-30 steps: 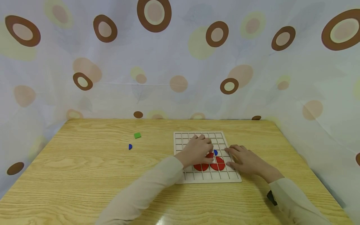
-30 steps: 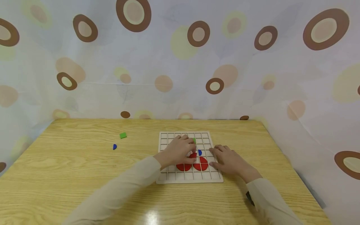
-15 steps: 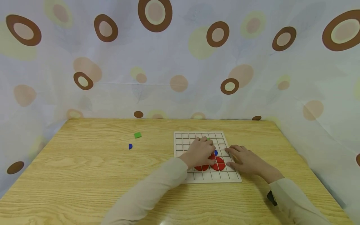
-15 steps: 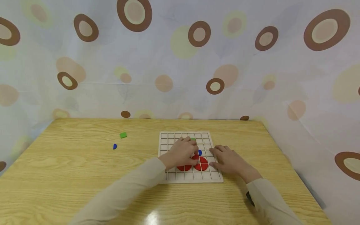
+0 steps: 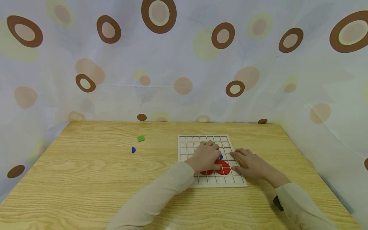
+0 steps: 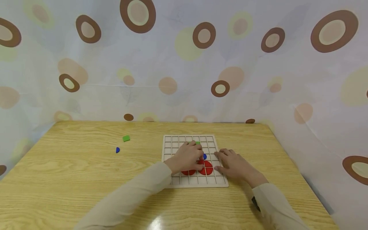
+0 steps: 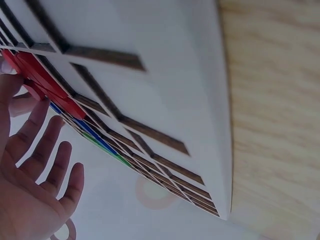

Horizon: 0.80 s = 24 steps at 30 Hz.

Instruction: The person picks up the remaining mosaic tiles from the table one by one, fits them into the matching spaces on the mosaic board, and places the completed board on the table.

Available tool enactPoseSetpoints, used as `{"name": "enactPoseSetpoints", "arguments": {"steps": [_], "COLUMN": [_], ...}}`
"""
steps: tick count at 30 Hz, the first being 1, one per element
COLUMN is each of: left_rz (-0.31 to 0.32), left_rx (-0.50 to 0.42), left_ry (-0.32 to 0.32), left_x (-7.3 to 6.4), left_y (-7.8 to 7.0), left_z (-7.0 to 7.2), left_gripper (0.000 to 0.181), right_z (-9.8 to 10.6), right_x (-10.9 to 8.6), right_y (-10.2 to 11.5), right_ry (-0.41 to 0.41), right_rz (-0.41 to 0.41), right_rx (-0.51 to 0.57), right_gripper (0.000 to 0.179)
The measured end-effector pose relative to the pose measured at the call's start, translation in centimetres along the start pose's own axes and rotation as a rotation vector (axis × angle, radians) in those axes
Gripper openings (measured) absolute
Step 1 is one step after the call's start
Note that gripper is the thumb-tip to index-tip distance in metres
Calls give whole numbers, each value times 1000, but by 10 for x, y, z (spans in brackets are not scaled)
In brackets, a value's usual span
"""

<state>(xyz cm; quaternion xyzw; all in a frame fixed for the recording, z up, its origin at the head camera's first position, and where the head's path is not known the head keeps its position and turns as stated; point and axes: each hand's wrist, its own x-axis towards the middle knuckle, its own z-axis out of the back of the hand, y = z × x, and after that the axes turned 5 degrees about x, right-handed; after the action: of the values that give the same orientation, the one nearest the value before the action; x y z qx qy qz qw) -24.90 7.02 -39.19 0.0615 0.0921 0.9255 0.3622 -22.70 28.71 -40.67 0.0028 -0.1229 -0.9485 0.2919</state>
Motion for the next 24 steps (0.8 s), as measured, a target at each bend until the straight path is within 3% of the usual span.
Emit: {"name": "enactPoseSetpoints", "arguments": {"steps": [24], "left_rz": [3], "left_rx": [-62], "left_ry": [-25], "left_x": [-2], "left_y": [4], "left_z": [0], "left_gripper": [24], "right_z": [-1], "right_x": [-1], "right_y": [0], "right_ry": [-3], "right_rz": [-2], "right_rx": [7], "right_gripper": [53]}}
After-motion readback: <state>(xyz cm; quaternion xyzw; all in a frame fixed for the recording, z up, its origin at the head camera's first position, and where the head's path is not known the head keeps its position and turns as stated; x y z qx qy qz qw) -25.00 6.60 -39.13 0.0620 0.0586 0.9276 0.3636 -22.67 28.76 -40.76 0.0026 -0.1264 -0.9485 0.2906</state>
